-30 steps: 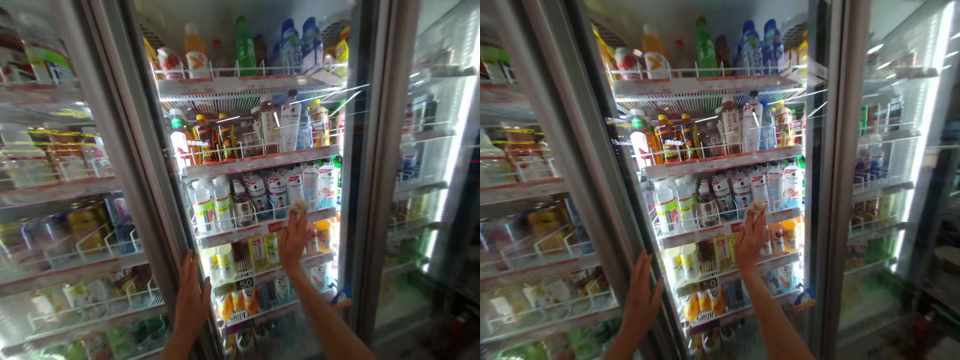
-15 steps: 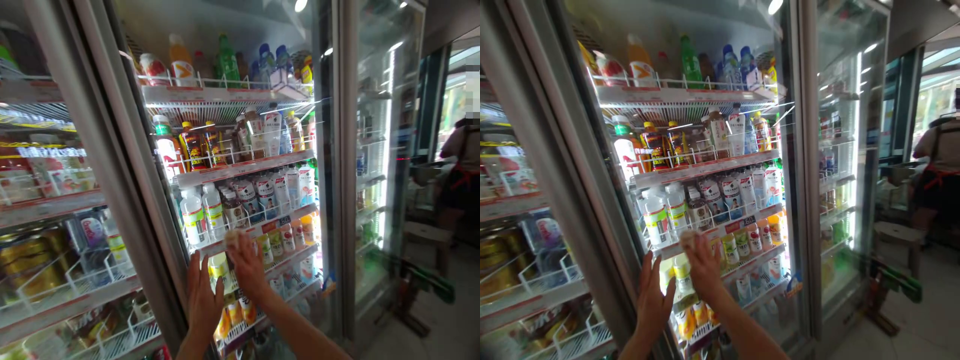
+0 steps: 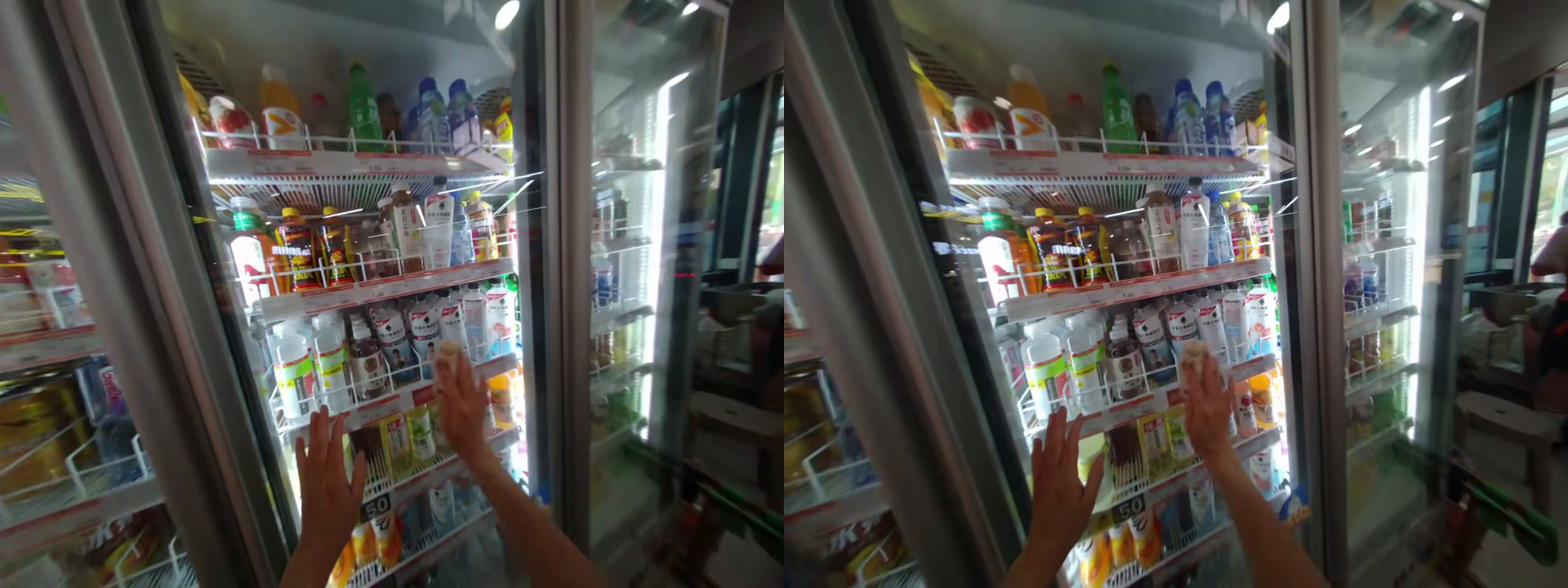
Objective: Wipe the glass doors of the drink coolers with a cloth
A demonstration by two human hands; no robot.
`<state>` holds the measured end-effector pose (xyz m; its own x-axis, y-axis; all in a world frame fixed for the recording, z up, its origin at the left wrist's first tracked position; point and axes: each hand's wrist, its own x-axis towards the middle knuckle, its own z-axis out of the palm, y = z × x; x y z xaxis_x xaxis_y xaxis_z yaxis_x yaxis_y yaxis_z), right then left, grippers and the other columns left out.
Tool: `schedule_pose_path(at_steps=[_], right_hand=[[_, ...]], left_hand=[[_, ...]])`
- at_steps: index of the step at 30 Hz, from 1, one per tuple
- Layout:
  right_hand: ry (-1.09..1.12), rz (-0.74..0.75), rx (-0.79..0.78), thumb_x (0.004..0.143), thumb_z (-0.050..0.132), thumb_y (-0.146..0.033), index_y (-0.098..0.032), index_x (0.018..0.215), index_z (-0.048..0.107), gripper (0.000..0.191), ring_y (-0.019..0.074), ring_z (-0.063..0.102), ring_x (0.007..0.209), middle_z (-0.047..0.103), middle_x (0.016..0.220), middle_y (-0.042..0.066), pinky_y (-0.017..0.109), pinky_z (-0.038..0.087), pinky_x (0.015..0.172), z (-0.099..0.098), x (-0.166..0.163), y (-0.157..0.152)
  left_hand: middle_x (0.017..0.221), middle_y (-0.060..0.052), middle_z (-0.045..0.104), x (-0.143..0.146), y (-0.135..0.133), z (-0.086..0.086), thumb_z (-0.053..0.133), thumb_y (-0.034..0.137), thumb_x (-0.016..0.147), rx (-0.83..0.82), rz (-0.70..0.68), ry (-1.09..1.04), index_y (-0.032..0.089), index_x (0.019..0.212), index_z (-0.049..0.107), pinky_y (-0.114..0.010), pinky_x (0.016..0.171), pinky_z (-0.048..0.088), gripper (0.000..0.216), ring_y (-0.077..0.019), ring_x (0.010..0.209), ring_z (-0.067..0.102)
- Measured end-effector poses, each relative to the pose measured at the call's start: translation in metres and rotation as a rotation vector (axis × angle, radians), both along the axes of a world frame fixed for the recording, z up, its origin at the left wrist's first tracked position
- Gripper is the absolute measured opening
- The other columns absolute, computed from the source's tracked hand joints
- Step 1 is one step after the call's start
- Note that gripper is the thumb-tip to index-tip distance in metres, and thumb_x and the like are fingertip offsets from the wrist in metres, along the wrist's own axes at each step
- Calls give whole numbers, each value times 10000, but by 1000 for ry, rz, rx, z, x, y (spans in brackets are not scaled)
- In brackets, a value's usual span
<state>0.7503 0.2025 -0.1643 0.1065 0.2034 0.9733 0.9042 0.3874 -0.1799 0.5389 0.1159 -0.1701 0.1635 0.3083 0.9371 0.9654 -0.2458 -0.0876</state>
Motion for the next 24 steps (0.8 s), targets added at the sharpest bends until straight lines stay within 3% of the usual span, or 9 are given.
schedule_pose_path(at_steps=[3,8,13,14,18,19,22,24], right_hand=[[280,-103,11,912,296,-211,-202,1445,222,538,293,318,1326,296,1462,178,513,324,974,8,28,13],[-39,38,-5,902,357,-192,-304,1430,244,551,263,307,1340,280,1485,108,523,242,1042,6,49,20],[364,-106,-13,912,297,-231,-187,1438,244,530,319,290,1340,297,1457,191,563,330,949,17,91,41],[342,-86,-1,912,302,-223,-191,1438,247,529,319,280,1346,284,1464,189,555,328,956,19,94,42],[-90,87,24,900,367,-187,-300,1418,285,536,271,282,1356,290,1482,106,520,221,1054,24,90,37],[-91,81,28,901,365,-189,-300,1416,288,533,268,288,1353,306,1475,107,522,217,1054,26,92,37],[207,-35,35,911,316,-215,-217,1426,279,517,294,285,1350,311,1459,171,529,284,995,37,99,41],[267,-45,42,908,312,-220,-198,1425,284,519,298,268,1357,280,1472,179,522,295,988,42,98,42]], left_hand=[[1522,-99,145,6,7,0,445,232,852,13,56,-33,225,1445,90,-499,1132,145,691,-251,1402,130],[1520,-98,154,5,13,-6,448,241,850,-3,109,-65,241,1446,83,-528,1120,162,699,-274,1402,115],[1520,-74,165,5,14,-5,440,231,854,31,122,-59,268,1443,93,-524,1120,177,685,-260,1402,130],[1521,-69,161,6,14,-4,435,228,856,39,124,-65,272,1443,95,-526,1120,175,680,-256,1403,126],[1519,-75,167,9,13,-4,438,233,856,39,142,-71,273,1442,99,-537,1119,166,679,-258,1402,133],[1517,-82,173,10,13,-2,441,236,855,44,144,-77,269,1443,100,-539,1117,169,680,-262,1399,145],[1512,-94,185,13,14,10,439,258,858,97,130,-114,265,1441,123,-539,1103,204,662,-278,1388,184],[1510,-100,190,16,16,25,444,285,858,129,127,-133,267,1438,138,-543,1092,224,656,-292,1381,200]])
